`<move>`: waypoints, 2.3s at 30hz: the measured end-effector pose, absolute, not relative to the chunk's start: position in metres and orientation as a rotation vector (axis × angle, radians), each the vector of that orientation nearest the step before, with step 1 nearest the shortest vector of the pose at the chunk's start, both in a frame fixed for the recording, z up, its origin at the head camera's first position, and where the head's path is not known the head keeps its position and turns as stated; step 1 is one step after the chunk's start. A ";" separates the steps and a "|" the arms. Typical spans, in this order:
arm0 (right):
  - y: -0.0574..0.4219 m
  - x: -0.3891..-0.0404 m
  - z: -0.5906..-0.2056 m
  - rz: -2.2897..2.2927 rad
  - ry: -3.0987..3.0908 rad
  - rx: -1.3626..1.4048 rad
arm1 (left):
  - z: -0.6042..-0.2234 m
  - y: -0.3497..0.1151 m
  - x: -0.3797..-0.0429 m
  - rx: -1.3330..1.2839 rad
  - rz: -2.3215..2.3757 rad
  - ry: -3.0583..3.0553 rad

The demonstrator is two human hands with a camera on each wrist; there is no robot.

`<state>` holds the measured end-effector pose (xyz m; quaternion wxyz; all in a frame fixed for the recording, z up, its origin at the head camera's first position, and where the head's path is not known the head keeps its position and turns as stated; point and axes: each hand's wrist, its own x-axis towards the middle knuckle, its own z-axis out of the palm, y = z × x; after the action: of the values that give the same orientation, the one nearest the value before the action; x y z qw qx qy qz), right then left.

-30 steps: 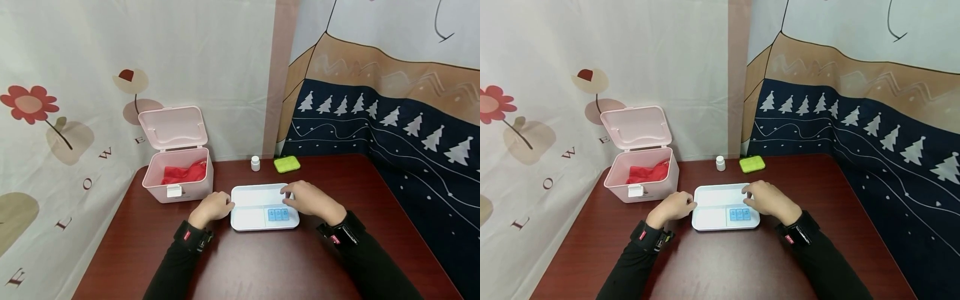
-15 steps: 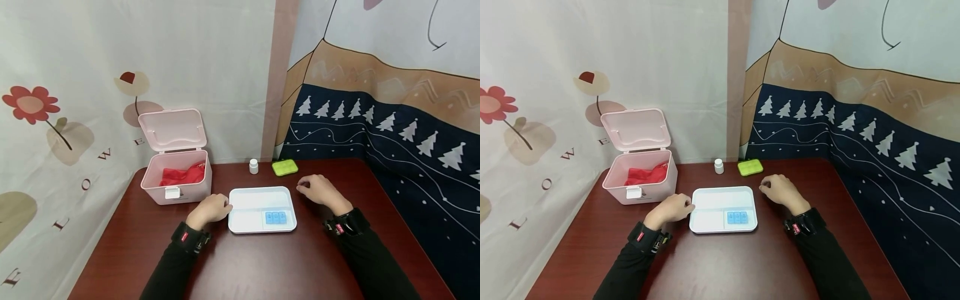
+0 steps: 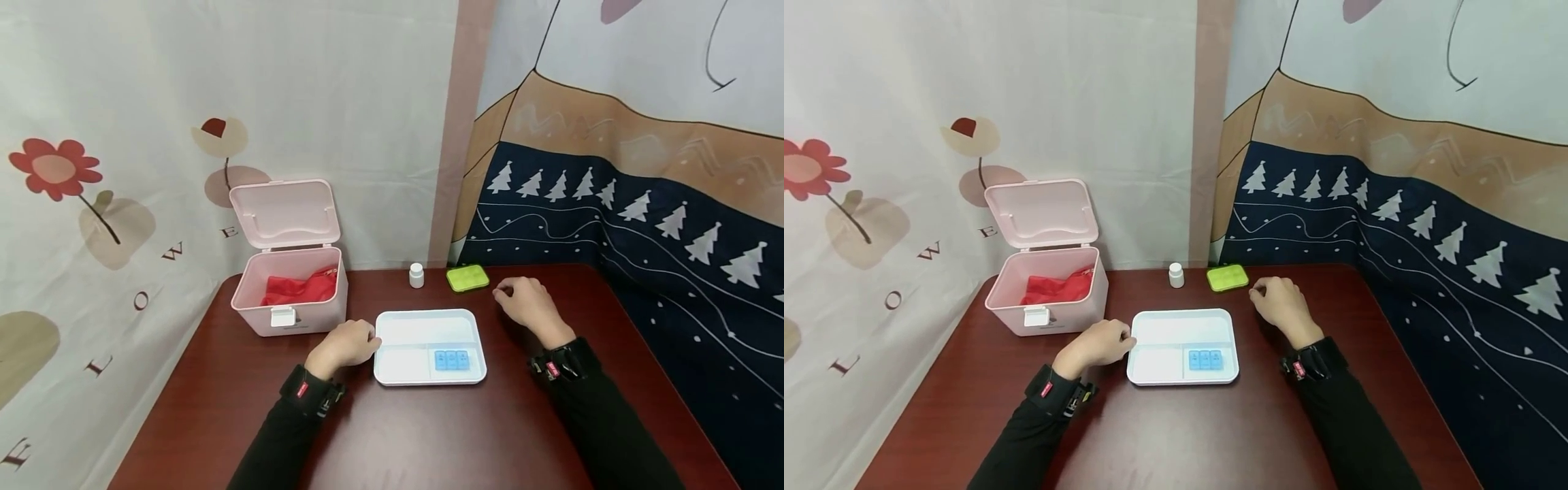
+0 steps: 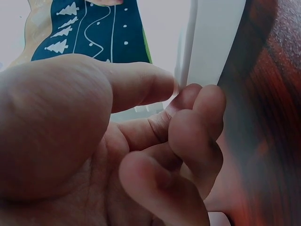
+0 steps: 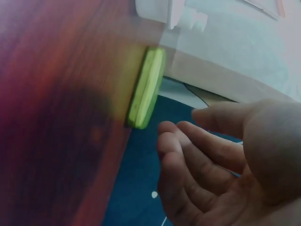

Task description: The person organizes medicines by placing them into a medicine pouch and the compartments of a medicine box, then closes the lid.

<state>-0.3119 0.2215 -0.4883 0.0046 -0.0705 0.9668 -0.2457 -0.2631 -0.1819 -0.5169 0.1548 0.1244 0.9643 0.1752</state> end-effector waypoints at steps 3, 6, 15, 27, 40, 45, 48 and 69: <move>0.221 -0.326 -0.488 -0.709 3.033 -0.276 | -0.512 -0.179 -0.261 0.385 0.517 2.770; 0.219 -0.343 -0.489 -0.655 3.011 -0.406 | -0.511 -0.178 -0.259 0.410 0.533 2.781; 0.211 -0.385 -0.489 -0.534 2.908 -0.645 | -0.512 -0.176 -0.257 0.352 0.516 2.775; 0.202 -0.405 -0.482 -0.450 2.807 -0.687 | -0.521 -0.183 -0.265 0.442 0.503 2.833; 0.202 -0.403 -0.494 -0.456 2.783 -0.672 | -0.486 -0.172 -0.241 0.346 0.558 2.786; 0.205 -0.398 -0.493 -0.442 2.789 -0.633 | -0.501 -0.178 -0.251 0.393 0.550 2.798; 0.206 -0.393 -0.493 -0.458 2.783 -0.594 | -0.493 -0.175 -0.247 0.366 0.556 2.780; 0.206 -0.365 -0.478 -0.573 2.875 -0.708 | -0.533 -0.184 -0.267 0.385 0.515 2.791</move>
<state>-0.3647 0.2058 -0.4781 0.0628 -0.2343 0.9514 -0.1897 -0.2672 -0.1844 -0.5328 0.1384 0.1332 0.9651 0.1781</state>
